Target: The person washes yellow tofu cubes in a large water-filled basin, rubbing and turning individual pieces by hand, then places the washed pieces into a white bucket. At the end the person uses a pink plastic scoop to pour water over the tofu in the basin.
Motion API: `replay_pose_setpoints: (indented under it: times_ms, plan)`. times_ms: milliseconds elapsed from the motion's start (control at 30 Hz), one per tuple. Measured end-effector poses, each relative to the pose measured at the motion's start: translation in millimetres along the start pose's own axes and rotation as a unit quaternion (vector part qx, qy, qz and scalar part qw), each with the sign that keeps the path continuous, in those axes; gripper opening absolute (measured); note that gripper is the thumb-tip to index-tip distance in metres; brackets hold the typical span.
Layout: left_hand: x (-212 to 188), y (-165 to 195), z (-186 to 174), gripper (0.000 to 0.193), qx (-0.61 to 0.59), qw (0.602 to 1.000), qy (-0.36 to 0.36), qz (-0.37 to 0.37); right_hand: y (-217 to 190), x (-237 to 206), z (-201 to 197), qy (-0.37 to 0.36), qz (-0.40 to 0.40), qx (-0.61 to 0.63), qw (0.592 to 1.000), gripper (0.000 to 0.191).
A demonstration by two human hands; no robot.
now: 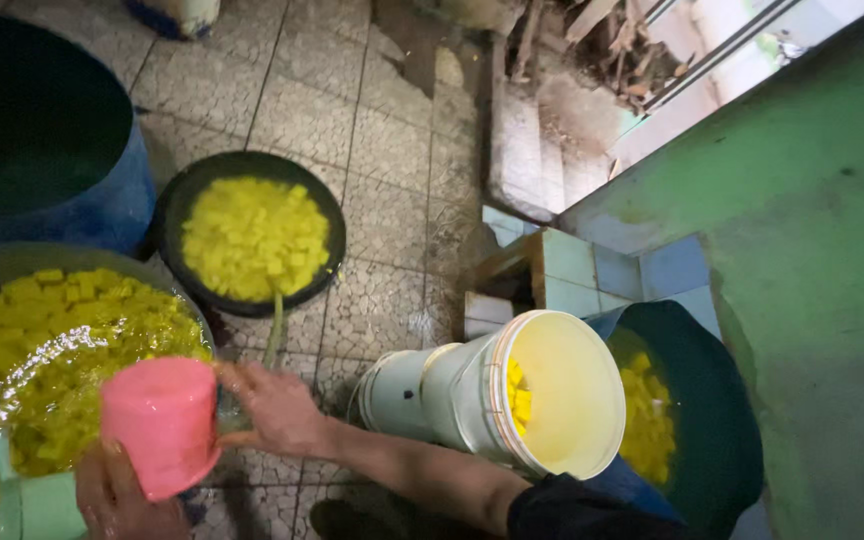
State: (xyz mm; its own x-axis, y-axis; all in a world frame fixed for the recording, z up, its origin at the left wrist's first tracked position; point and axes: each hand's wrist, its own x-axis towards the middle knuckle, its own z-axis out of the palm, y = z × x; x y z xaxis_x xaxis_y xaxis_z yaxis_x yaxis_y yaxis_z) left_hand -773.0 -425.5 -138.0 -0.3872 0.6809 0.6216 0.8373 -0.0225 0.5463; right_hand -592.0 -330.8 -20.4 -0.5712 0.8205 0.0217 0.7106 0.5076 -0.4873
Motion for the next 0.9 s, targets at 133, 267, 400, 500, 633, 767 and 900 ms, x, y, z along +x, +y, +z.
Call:
replay_pose_setpoints:
  times_ms: [133, 267, 400, 500, 633, 767, 900]
  plan:
    - [4.3, 4.7, -12.0, 0.041, 0.07, 0.997, -0.04, -0.02, -20.4, -12.2, -6.8, -0.016, -0.024, 0.077, 0.997, 0.074]
    - [-49.1, -1.5, -26.4, 0.039, 0.141, 0.984, -0.062, -0.086, 9.2, -24.8, 71.7, -0.038, -0.06, 0.072, 0.995, 0.084]
    - [-85.6, -21.3, -59.8, 0.038, 0.134, 0.982, 0.048, -0.125, -14.8, -60.2, 109.9, -0.155, -0.067, 0.286, 0.943, 0.076]
    - [-124.6, -23.3, -90.8, 0.027, 0.107, 0.869, -0.28, -0.394, -42.9, -95.1, 128.2, -0.149, -0.065, 0.291, 0.943, 0.095]
    - [-174.2, 20.2, -109.6, 0.036, -0.054, 0.881, -0.129, -0.452, -36.8, -103.0, 157.5, -0.106, 0.04, 0.374, 0.92, 0.058]
    - [-219.7, 35.1, -131.8, 0.034, -0.267, 0.738, -0.158, -0.6, -40.3, -107.4, 178.6, -0.234, 0.034, 0.286, 0.929, 0.033]
    - [-247.5, 25.4, -154.7, 0.028, -0.155, 0.729, -0.021, -0.667, -45.0, -100.9, 197.2, -0.463, 0.02, 0.175, 0.869, 0.037]
